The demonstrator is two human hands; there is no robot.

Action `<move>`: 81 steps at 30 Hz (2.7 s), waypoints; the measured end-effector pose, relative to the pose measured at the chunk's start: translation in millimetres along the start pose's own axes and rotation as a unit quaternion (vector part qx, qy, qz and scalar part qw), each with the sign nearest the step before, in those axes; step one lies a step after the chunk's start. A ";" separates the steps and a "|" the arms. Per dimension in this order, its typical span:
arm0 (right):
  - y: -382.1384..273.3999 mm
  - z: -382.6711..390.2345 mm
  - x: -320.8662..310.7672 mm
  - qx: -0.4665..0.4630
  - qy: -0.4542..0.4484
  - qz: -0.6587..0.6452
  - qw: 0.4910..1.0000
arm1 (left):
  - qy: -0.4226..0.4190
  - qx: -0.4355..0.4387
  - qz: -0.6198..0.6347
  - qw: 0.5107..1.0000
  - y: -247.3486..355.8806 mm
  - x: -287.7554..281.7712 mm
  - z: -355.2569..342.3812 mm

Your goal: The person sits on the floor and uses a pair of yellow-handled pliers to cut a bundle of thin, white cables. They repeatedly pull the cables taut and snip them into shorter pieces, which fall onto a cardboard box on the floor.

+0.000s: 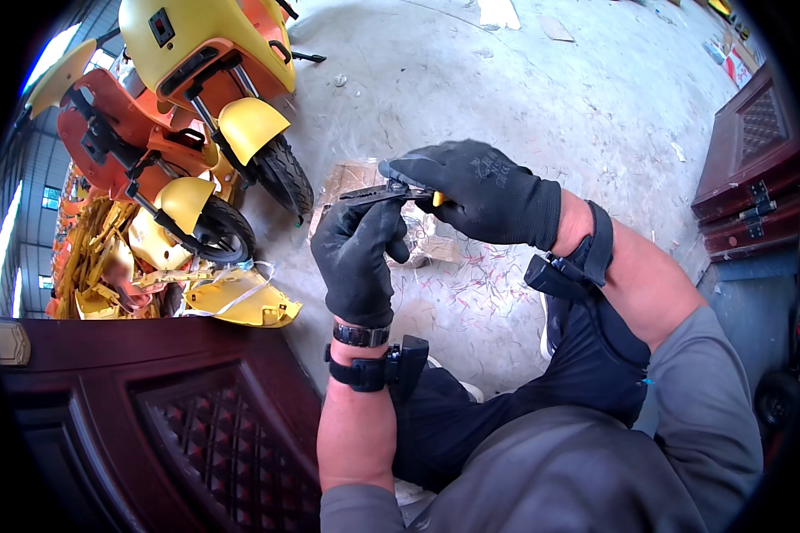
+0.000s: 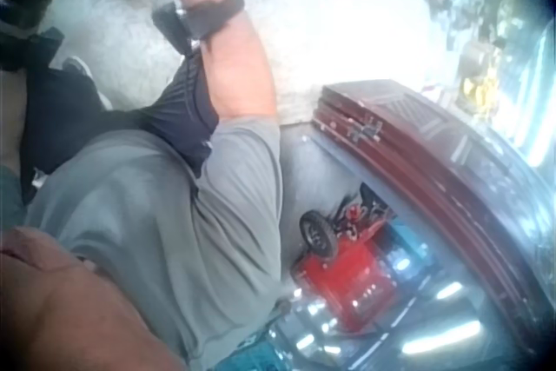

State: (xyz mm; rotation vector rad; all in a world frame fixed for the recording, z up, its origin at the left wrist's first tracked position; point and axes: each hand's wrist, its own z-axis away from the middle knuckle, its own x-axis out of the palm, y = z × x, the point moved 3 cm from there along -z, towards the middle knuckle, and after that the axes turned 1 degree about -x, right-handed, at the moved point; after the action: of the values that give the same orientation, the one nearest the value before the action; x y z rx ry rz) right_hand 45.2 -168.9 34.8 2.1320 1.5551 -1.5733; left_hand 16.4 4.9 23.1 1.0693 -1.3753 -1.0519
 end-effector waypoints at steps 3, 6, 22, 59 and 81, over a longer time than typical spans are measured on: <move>-4.2 -3.8 -6.2 -0.041 0.024 0.040 0.998 | -0.014 0.026 0.017 0.999 0.2 0.3 -0.7; -6.8 -2.2 -9.0 -0.067 0.067 0.121 0.988 | -0.018 0.037 0.030 0.999 -0.8 0.7 -0.5; -8.4 -2.8 -12.6 -0.096 0.099 0.138 0.981 | 0.001 0.054 0.019 0.998 2.2 3.2 1.7; 20.5 7.9 11.4 0.142 -0.035 -0.204 0.968 | 0.032 -0.020 0.003 0.999 -3.0 5.5 -3.9; 76.4 15.9 17.8 0.162 -0.092 0.036 0.982 | -0.044 -0.050 -0.174 0.982 -17.9 25.0 10.6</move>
State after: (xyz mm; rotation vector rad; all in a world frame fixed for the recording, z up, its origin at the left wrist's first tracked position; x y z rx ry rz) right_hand 90.2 -203.1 -21.9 2.0848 1.2221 -2.0495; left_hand 5.6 -22.9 10.3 1.2280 -1.2149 -1.4237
